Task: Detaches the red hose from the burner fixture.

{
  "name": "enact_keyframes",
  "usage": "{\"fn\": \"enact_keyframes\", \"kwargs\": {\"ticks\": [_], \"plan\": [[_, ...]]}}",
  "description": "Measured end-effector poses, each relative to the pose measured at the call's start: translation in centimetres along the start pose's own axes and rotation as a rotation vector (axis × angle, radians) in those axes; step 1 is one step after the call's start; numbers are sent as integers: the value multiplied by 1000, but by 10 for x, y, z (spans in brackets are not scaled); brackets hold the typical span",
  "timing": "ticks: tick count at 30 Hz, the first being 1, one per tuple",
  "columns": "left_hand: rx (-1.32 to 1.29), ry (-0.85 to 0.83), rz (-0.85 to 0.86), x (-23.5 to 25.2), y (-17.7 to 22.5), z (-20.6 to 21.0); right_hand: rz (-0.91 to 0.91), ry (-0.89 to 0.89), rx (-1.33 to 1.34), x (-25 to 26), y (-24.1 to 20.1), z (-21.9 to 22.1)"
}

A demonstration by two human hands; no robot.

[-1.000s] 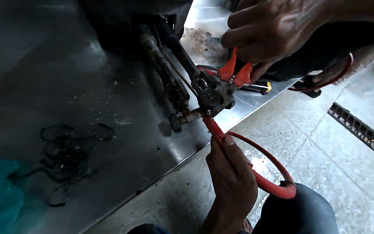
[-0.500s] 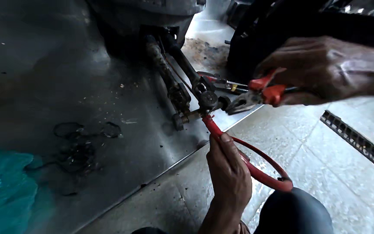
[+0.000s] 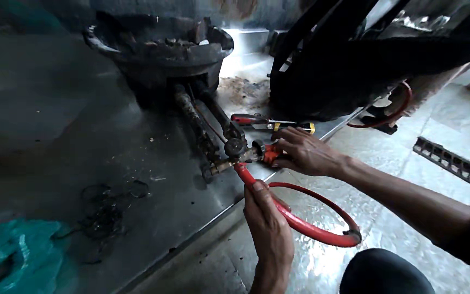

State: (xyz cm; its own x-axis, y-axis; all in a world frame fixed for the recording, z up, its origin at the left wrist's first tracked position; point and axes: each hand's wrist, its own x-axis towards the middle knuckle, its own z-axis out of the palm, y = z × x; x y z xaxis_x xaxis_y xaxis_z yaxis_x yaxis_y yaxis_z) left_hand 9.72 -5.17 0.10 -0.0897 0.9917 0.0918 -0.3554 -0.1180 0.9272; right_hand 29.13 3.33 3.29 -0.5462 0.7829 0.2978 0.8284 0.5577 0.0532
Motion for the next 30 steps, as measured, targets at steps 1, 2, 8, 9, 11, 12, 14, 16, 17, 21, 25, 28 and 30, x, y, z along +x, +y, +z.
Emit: {"fn": "enact_keyframes", "kwargs": {"ticks": [1, 2, 8, 9, 11, 12, 14, 16, 17, 21, 25, 28, 30], "plan": [[-3, -2, 2, 0, 0, 0, 15, 59, 33, 0, 5, -1], [-5, -5, 1, 0, 0, -1, 53, 114, 60, 0, 11, -5], [-23, -1, -20, 1, -1, -1, 351, -177, -27, 13, 51, -20], [-23, 1, -27, 1, -1, -1, 319, -203, -40, 15, 55, -18], [-24, 7, -45, 1, -2, -1, 264, -231, -50, 17, 60, -16], [-23, 8, -56, 1, -2, -1, 246, -240, -53, 17, 62, -16], [-19, 5, -70, 2, 0, -2, 209, -219, -66, 12, 68, -16], [-5, -1, -66, 2, 1, -4, 217, -151, -53, 3, 72, -18], [5, -1, -60, 2, 1, -4, 240, -112, -41, -2, 72, -22], [12, 6, -71, 0, 4, -5, 245, 142, -2, -30, 46, -53], [-214, 9, -123, -3, 6, -1, 177, 138, 216, -51, -12, -65], [-396, 34, -185, -5, 12, 2, 87, 37, 358, -47, -44, -57], [-460, 33, -224, -5, 14, 3, 36, -2, 347, -39, -51, -48]]}}
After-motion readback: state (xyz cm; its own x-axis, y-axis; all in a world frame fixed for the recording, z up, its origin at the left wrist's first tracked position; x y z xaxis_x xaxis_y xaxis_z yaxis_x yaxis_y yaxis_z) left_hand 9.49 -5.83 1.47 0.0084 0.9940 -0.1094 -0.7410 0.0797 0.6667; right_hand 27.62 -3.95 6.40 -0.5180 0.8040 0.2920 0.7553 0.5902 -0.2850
